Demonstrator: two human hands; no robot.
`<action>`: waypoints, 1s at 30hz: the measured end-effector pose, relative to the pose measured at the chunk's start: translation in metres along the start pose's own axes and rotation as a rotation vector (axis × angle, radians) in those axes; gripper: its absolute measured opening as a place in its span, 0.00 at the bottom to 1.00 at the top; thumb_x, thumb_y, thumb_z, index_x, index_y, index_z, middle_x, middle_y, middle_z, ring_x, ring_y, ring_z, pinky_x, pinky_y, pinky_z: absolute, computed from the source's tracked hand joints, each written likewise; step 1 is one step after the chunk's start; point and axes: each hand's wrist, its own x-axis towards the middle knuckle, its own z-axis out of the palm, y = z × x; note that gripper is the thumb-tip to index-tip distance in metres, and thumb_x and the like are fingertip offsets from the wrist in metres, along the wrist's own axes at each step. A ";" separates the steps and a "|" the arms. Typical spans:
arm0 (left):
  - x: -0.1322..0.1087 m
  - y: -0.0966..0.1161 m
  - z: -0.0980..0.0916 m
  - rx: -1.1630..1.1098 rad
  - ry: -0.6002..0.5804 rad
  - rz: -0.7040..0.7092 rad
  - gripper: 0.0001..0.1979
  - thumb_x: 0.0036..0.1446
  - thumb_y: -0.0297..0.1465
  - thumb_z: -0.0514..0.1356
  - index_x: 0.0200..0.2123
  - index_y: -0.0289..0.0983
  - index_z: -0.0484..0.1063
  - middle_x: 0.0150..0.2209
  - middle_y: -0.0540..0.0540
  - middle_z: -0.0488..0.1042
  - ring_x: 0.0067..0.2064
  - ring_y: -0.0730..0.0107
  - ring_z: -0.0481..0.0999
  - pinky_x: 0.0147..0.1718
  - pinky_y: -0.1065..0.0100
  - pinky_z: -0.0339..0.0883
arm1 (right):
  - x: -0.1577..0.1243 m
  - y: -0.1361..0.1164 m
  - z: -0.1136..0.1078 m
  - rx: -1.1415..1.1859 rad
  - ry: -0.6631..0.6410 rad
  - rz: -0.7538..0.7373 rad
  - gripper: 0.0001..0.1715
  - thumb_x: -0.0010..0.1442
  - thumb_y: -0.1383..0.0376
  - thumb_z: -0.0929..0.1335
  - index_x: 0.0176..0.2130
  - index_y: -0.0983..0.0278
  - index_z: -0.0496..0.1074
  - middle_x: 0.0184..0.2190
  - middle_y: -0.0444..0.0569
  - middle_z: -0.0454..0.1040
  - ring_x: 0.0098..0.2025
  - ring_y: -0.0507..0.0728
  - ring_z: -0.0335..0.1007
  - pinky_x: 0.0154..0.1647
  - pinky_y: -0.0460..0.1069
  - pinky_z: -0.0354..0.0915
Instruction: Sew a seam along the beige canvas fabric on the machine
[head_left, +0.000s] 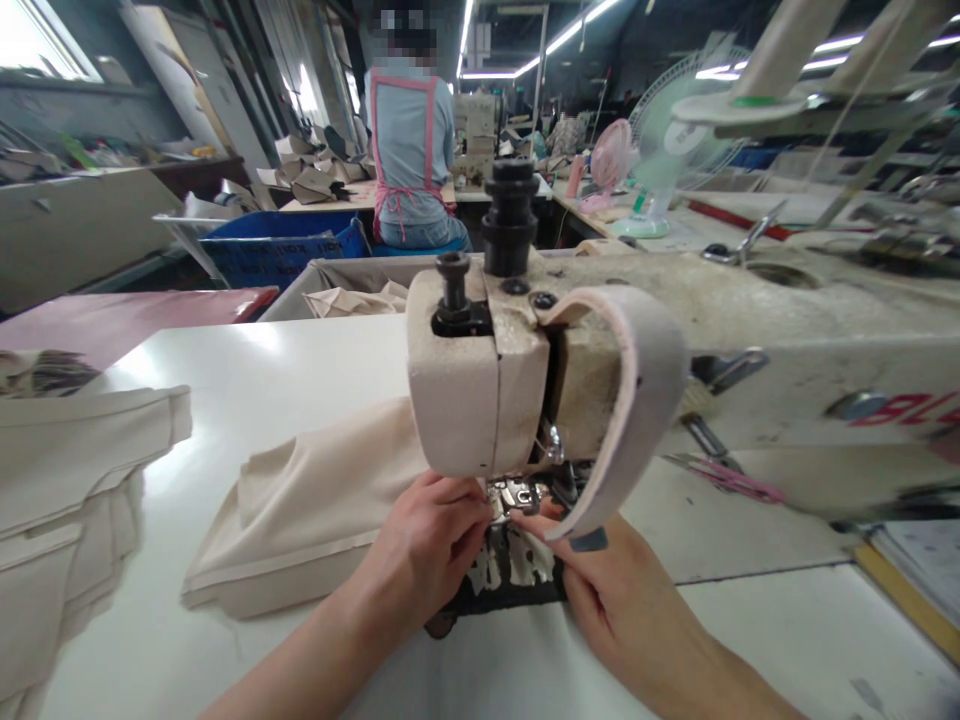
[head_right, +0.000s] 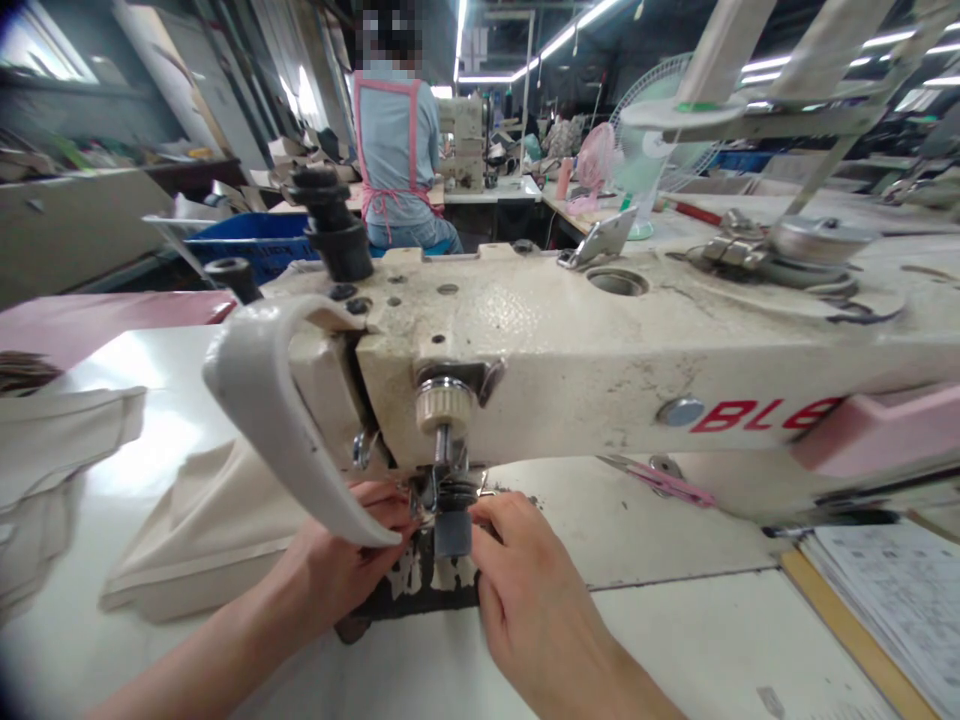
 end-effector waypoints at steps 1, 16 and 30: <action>0.000 0.000 -0.001 0.002 -0.011 0.001 0.09 0.57 0.21 0.55 0.29 0.37 0.72 0.29 0.49 0.73 0.32 0.68 0.72 0.34 0.69 0.66 | 0.000 0.000 0.000 -0.008 -0.011 -0.006 0.30 0.55 0.79 0.57 0.53 0.62 0.69 0.51 0.55 0.69 0.53 0.64 0.64 0.51 0.61 0.65; -0.001 -0.005 0.005 -0.087 0.027 -0.095 0.08 0.54 0.20 0.58 0.26 0.37 0.72 0.28 0.50 0.78 0.30 0.69 0.77 0.31 0.72 0.69 | 0.008 0.003 0.015 -0.269 0.089 -0.134 0.30 0.55 0.80 0.58 0.53 0.62 0.70 0.43 0.56 0.74 0.43 0.64 0.70 0.36 0.56 0.68; -0.007 -0.012 0.015 -0.041 0.087 -0.077 0.09 0.56 0.21 0.57 0.26 0.37 0.70 0.28 0.49 0.76 0.31 0.69 0.75 0.33 0.71 0.68 | 0.008 0.004 0.021 -0.255 0.100 -0.150 0.31 0.58 0.79 0.60 0.57 0.62 0.66 0.47 0.58 0.73 0.44 0.65 0.69 0.36 0.56 0.69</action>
